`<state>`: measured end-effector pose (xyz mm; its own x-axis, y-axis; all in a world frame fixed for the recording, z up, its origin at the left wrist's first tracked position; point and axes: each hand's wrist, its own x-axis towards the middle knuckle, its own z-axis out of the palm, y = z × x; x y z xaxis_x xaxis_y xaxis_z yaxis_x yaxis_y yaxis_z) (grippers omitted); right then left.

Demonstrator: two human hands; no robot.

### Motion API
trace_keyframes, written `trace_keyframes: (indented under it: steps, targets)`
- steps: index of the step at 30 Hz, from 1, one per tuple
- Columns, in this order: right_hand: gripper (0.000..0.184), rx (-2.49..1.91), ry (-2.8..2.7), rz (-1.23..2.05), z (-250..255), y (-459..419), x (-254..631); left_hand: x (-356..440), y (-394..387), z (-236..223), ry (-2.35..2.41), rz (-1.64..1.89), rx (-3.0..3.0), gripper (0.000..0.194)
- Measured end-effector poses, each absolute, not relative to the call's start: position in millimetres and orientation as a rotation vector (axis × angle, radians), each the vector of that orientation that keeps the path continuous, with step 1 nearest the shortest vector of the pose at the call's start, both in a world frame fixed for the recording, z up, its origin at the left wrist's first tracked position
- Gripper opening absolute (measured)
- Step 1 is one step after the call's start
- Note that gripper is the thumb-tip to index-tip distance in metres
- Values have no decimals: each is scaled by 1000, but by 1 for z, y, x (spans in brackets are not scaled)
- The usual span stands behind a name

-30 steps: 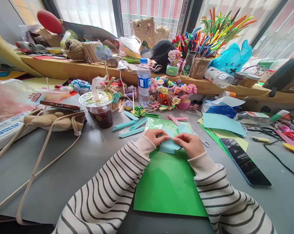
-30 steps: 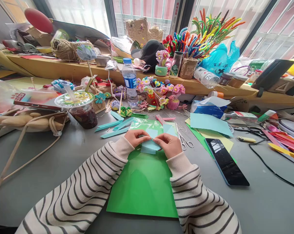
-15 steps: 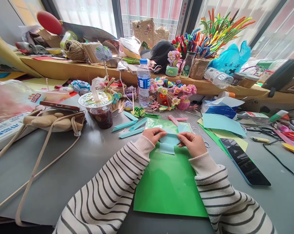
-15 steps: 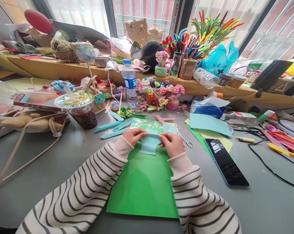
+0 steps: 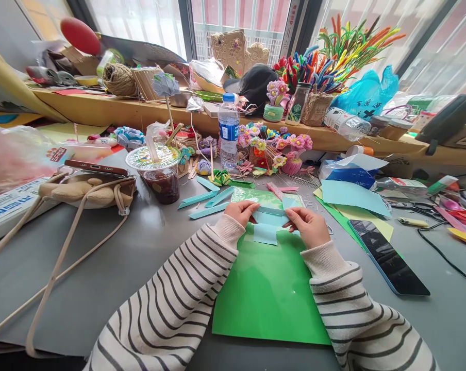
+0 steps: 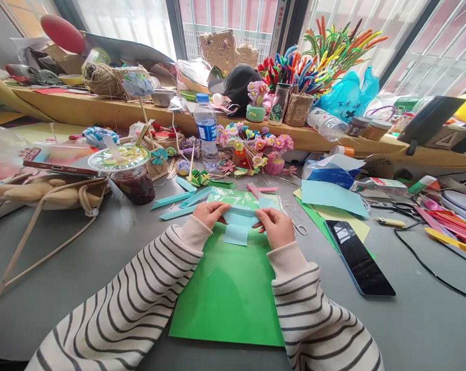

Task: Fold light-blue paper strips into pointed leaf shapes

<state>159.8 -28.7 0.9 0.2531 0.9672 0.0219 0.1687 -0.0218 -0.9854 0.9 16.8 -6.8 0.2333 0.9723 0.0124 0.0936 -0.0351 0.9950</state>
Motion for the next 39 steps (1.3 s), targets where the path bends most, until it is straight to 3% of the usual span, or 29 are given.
trace_keyframes:
  steps: [25, 34, 39]
  targets:
    - [29, -1468, -1473, 546, -3, -32, 158, 1, 10, -5, 916, 765, 1833, 25]
    - [40, -1241, -1347, 897, -4, -32, 156, 2, 11, -1, 925, 884, 1449, 25]
    - [30, -1223, -1410, 992, -5, -32, 152, 2, 10, 1, 836, 862, 1337, 27]
